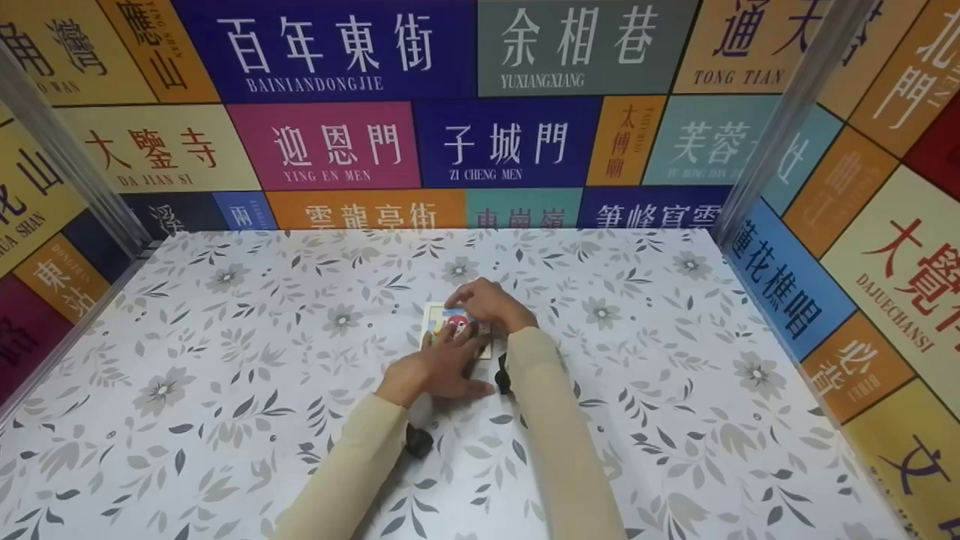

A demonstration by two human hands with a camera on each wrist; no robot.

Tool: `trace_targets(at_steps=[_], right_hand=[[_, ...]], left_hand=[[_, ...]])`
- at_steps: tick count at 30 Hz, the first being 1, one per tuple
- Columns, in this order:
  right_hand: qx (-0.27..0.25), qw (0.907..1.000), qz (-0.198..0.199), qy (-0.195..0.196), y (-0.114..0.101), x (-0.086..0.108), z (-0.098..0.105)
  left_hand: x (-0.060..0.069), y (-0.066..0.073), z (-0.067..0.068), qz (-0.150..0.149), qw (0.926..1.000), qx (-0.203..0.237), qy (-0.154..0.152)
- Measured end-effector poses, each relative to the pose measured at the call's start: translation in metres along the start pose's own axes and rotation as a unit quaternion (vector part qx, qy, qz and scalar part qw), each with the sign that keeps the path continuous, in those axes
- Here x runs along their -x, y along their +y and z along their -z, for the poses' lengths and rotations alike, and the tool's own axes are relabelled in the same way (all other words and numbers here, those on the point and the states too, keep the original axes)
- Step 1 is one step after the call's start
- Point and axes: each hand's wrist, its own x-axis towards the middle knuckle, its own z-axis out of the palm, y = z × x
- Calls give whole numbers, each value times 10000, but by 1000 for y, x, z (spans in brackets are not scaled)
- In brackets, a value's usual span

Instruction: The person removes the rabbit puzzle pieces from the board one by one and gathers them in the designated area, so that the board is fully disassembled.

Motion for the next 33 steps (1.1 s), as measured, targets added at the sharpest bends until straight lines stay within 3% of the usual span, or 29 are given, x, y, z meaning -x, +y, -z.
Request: trace_targets(at_steps=[4, 12, 19, 33], right_hand=[[40, 9996, 269, -63, 0, 0, 1], [-34, 9999, 65, -152, -4, 0, 1], [19, 9997, 152, -163, -7, 1, 2], [-142, 9999, 13, 66, -7, 4, 2]], left_hand=[[1, 1, 1, 27, 10000, 62, -12], [0, 3, 3, 131, 9999, 74, -22], [-1, 4, 6, 106, 9999, -64, -5], [0, 4, 6, 116, 9999, -3, -33]])
